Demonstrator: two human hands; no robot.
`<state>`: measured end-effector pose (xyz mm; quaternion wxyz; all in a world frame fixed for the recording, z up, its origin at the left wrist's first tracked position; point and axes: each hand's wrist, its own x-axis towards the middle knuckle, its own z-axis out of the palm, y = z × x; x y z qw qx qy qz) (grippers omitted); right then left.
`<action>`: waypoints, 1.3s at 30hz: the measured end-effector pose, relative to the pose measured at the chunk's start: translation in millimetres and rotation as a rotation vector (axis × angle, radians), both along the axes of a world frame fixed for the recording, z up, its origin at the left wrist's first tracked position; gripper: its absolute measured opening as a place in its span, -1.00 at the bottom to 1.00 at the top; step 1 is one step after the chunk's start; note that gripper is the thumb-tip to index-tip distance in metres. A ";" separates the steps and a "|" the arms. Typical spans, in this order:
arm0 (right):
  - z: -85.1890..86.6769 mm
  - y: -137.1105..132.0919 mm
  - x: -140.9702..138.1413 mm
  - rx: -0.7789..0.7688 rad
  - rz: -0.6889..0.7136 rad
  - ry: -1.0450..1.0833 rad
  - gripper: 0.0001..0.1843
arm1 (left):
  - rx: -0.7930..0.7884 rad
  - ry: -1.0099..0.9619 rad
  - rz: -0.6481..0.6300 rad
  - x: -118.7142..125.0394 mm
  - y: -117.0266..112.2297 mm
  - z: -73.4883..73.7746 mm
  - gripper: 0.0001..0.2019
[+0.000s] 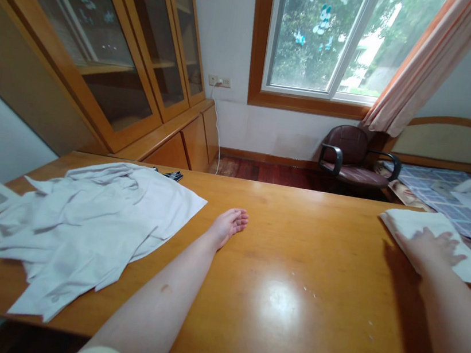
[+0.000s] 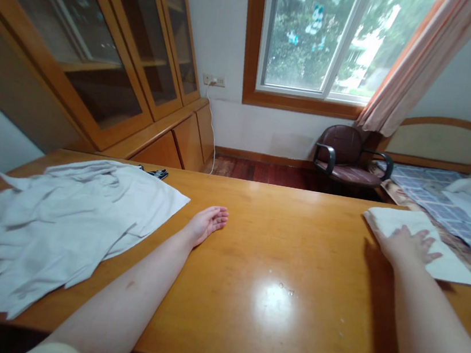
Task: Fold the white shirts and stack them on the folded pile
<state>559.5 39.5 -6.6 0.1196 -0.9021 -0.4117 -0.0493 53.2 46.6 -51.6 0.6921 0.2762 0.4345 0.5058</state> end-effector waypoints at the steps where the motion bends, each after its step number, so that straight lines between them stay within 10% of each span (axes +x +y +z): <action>1: 5.2 -0.1 -15.4 -0.002 0.021 0.076 -0.25 | 0.000 0.005 0.000 0.2 -0.1 0.1 -0.91; 6: 18.0 -11.7 -119.7 0.126 0.368 0.819 -0.67 | 0.012 0.030 -0.002 1.1 0.0 -0.3 -0.90; 13: -20.4 -29.8 -238.7 0.124 0.749 1.164 -0.58 | 0.032 0.065 -0.014 2.5 -0.4 -1.6 -0.90; 20: -49.5 -28.8 -241.1 0.157 0.865 1.073 -0.58 | 0.078 0.315 0.042 1.7 2.4 -0.5 -0.84; 25: -44.9 -26.9 -240.8 0.106 0.847 1.099 -0.57 | 0.216 1.260 0.211 -27.7 5.2 13.8 -0.72; 28: -41.0 -28.8 -242.6 0.084 0.858 1.082 -0.60 | -0.007 1.677 0.277 -49.8 6.6 15.9 -0.43; 32: -38.9 -30.6 -243.4 0.075 0.851 1.109 -0.62 | -0.247 1.773 0.136 -62.4 9.1 10.4 -0.32; 39: -37.7 -31.1 -244.1 0.074 0.848 1.097 -0.63 | -0.028 1.951 -0.015 -39.2 -1.9 8.7 -0.42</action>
